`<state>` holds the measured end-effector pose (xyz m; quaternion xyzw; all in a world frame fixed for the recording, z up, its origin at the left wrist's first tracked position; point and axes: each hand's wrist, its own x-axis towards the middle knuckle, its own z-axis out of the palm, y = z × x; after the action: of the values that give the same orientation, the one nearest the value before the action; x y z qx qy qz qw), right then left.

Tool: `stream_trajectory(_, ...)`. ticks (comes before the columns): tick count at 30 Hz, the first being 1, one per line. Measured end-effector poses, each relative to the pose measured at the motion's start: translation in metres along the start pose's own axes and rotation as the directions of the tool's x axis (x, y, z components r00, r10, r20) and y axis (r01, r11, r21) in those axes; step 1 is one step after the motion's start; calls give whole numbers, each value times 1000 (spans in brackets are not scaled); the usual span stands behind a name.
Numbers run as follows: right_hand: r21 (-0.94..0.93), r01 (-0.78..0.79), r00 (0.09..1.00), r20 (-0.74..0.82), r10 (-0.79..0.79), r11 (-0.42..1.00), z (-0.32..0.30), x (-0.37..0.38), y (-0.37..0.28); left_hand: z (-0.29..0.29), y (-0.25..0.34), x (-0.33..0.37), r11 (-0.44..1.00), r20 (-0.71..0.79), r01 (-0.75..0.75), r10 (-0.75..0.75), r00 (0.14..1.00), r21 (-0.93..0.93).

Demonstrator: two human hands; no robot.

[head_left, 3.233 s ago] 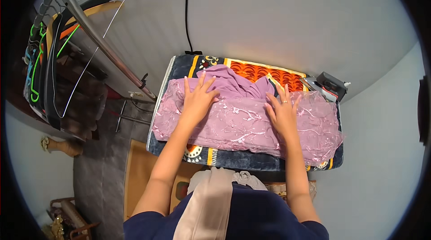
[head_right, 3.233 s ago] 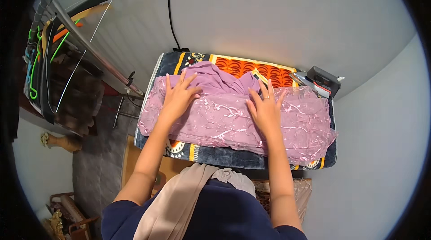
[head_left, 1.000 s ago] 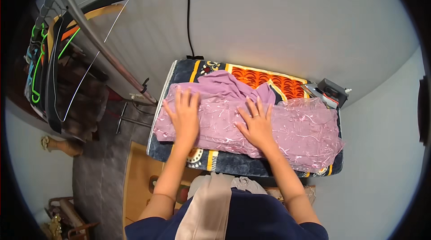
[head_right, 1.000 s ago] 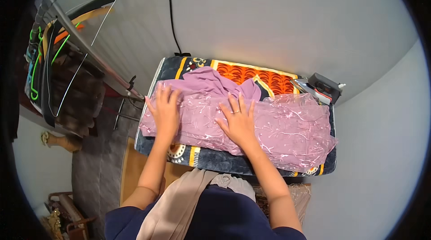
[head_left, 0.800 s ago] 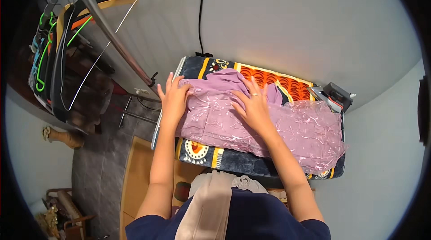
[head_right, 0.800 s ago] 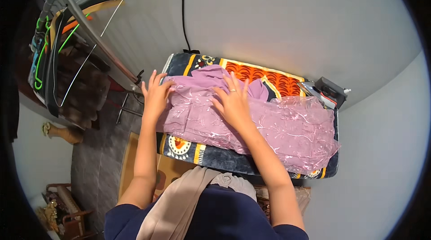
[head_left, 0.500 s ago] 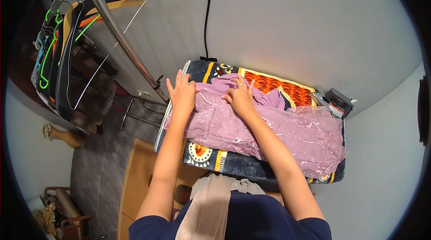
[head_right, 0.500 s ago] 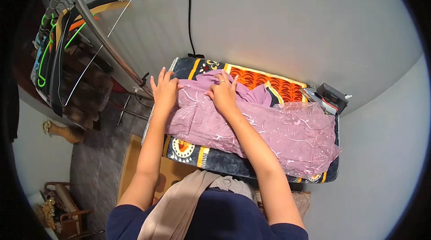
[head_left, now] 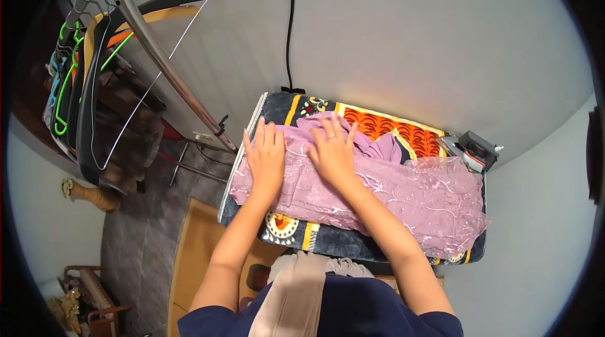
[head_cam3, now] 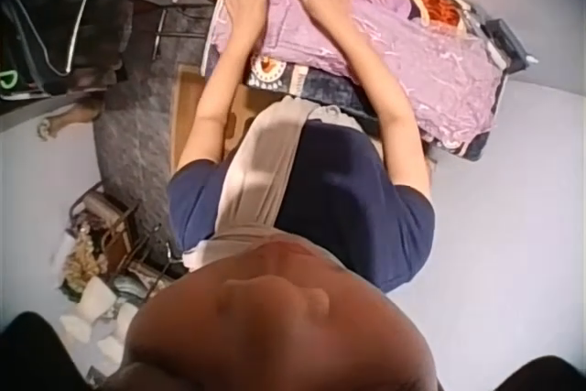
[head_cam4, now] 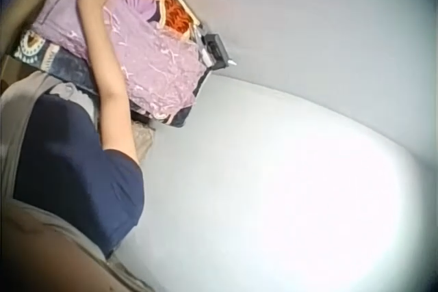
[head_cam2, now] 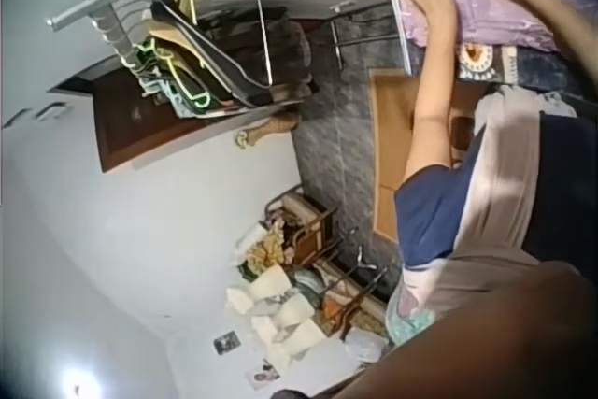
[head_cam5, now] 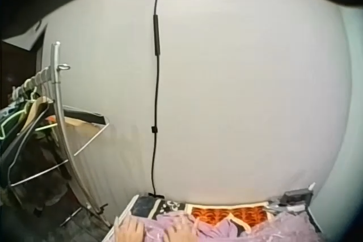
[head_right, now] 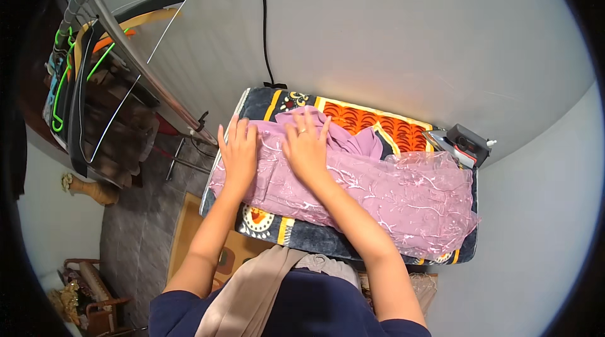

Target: Ironing a purple dress on a table, folding it, and then preparing to iron a green dress.

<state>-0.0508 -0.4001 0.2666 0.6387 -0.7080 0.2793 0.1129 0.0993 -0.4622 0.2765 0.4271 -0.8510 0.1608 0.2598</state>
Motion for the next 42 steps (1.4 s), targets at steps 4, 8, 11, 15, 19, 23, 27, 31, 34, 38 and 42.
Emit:
stream_trajectory(4,-50,62,992,117,-56,997,10,-24,-18,-8,7,-39,982,150,94,-69,986,-162)
stream_trajectory(8,-89,-21,971,235,41,996,38,-36,-4,24,4,-56,993,247,79,-55,968,-88)
stream_trajectory(11,-120,-16,972,231,43,993,40,-32,-3,42,0,-56,980,234,114,-75,969,-160)
stream_trajectory(15,-108,9,991,135,6,994,37,-32,-7,42,-4,-53,971,280,128,-69,957,-199)
stream_trajectory(19,-99,44,966,260,-16,994,33,-29,-10,16,-13,-50,960,407,145,-37,913,-239)
stream_trajectory(23,-119,30,978,207,-5,993,15,-27,-19,-27,-21,-63,953,317,142,-53,947,-266)
stream_trajectory(27,-44,90,967,244,-76,995,9,-33,-49,-37,-31,-97,961,274,252,-214,938,-111)
stream_trajectory(31,-5,145,952,273,-138,989,42,-46,-46,-26,-27,-120,968,466,234,-169,869,-85)
stream_trajectory(34,-33,133,938,328,-115,991,30,-43,-49,-27,-26,-124,957,369,275,-222,902,-96)
stream_trajectory(38,-31,113,944,316,-98,993,2,-42,-44,-48,-21,-123,966,400,177,-90,912,-188)
stream_trajectory(42,-125,23,936,353,23,992,-19,-62,-20,-54,-6,-119,940,457,97,68,887,-328)
